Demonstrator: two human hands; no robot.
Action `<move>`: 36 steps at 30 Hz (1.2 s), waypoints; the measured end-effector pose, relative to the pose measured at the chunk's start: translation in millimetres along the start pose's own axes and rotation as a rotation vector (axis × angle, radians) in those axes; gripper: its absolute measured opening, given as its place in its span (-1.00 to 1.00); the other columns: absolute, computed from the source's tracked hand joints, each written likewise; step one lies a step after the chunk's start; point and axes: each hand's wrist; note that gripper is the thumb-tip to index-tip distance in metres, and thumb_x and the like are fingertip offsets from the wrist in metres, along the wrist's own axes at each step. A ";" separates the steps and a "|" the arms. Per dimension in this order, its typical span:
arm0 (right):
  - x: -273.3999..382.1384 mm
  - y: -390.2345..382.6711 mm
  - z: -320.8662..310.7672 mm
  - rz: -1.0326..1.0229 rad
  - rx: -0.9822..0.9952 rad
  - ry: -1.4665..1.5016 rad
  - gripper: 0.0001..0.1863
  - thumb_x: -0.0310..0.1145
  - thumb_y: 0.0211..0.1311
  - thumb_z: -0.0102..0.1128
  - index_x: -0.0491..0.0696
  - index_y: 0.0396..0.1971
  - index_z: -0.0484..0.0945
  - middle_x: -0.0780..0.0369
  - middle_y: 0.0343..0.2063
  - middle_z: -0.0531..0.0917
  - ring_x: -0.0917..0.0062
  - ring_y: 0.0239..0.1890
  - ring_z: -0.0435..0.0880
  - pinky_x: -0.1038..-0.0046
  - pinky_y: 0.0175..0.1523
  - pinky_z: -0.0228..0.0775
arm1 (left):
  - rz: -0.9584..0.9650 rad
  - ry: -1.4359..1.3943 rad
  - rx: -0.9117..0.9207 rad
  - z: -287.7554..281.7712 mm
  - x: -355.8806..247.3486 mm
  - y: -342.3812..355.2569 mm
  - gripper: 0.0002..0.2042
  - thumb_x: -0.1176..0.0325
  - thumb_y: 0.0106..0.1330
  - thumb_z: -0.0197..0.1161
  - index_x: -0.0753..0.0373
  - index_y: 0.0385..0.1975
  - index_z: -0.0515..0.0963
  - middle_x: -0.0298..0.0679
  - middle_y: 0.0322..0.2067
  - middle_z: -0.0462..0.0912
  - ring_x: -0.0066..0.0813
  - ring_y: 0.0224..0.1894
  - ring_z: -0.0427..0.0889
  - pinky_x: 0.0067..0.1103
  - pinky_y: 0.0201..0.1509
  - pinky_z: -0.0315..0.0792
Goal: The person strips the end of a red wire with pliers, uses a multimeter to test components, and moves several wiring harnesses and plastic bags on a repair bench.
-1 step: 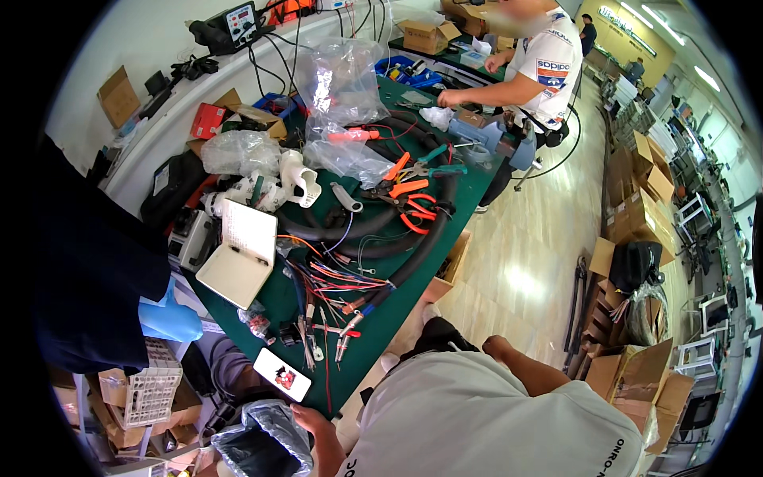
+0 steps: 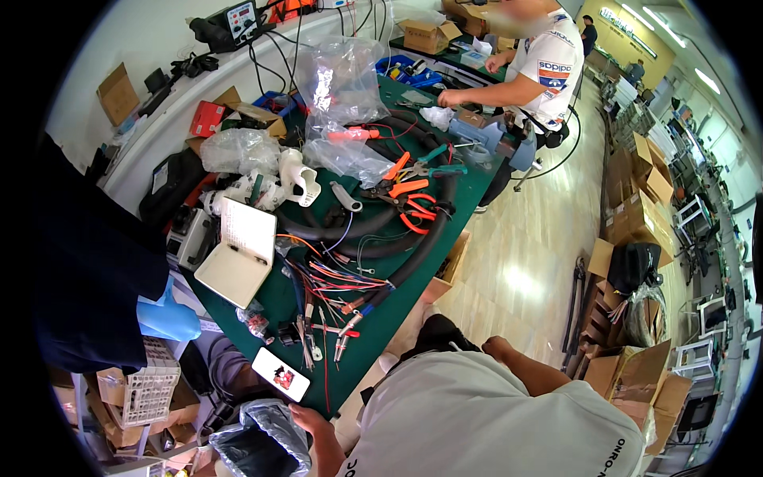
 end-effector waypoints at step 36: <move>-157.1 258.8 -284.2 0.257 0.152 0.394 -0.79 -0.34 0.16 -0.01 -0.09 -0.60 0.48 0.22 -0.79 0.39 0.41 -0.82 0.34 0.35 -0.71 0.17 | 0.027 -0.241 -0.093 197.5 -150.5 -270.5 -0.54 0.07 0.52 -0.18 0.39 -0.12 0.51 -0.14 -0.34 0.65 -0.44 -0.39 0.64 -0.60 -0.31 0.49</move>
Point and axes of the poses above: each hand's wrist, its own y-axis towards the middle knuckle, its own z-axis out of the palm, x = y × z
